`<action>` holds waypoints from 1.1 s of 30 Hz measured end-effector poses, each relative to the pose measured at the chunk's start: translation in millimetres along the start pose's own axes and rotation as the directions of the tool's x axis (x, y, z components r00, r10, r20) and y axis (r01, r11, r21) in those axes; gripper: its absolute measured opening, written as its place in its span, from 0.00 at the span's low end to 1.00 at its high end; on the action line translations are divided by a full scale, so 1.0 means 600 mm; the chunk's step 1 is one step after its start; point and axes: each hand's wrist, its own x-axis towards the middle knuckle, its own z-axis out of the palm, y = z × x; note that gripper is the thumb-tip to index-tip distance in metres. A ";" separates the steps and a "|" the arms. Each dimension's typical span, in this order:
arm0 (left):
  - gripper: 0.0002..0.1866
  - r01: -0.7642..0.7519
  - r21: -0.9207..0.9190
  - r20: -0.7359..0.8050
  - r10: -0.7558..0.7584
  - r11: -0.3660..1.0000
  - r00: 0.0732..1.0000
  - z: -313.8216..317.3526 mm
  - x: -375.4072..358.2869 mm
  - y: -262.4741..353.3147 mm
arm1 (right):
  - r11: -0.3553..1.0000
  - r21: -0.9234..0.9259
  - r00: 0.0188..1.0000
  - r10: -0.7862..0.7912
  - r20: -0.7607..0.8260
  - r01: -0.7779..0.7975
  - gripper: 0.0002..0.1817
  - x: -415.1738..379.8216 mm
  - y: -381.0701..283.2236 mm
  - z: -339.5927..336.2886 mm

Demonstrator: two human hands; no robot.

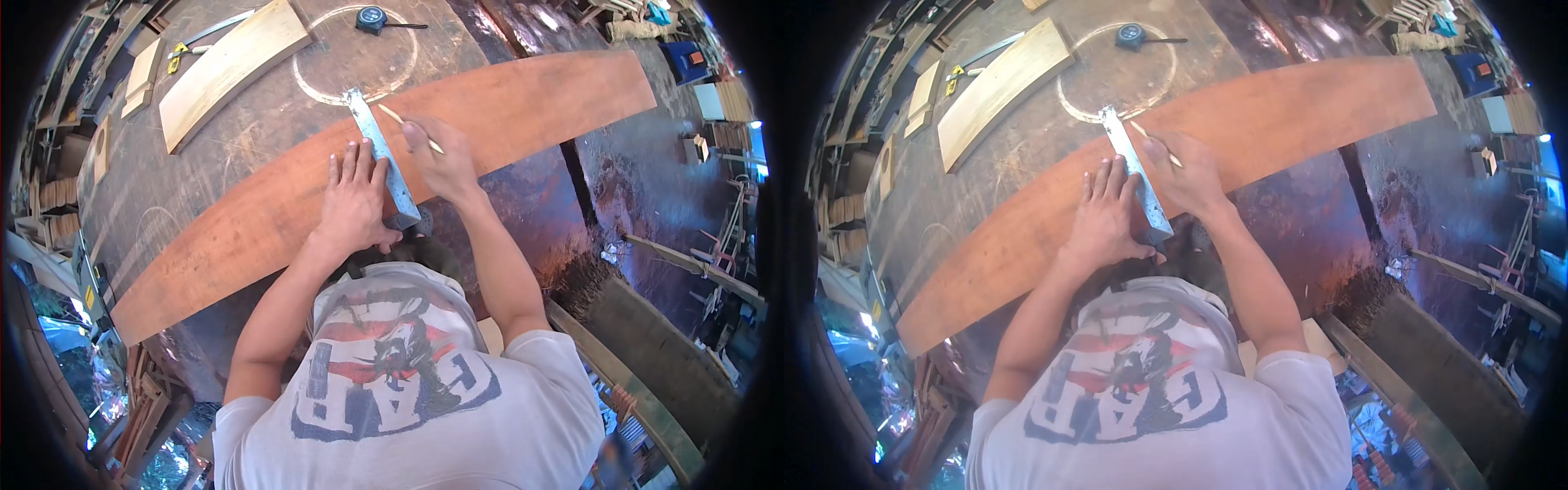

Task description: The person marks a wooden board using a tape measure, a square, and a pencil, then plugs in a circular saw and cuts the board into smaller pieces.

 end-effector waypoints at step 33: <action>0.63 -0.118 -0.090 -0.157 0.103 0.989 0.982 0.001 0.080 0.154 | 0.529 0.527 0.726 0.624 0.289 -0.665 0.15 -0.226 0.060 -0.145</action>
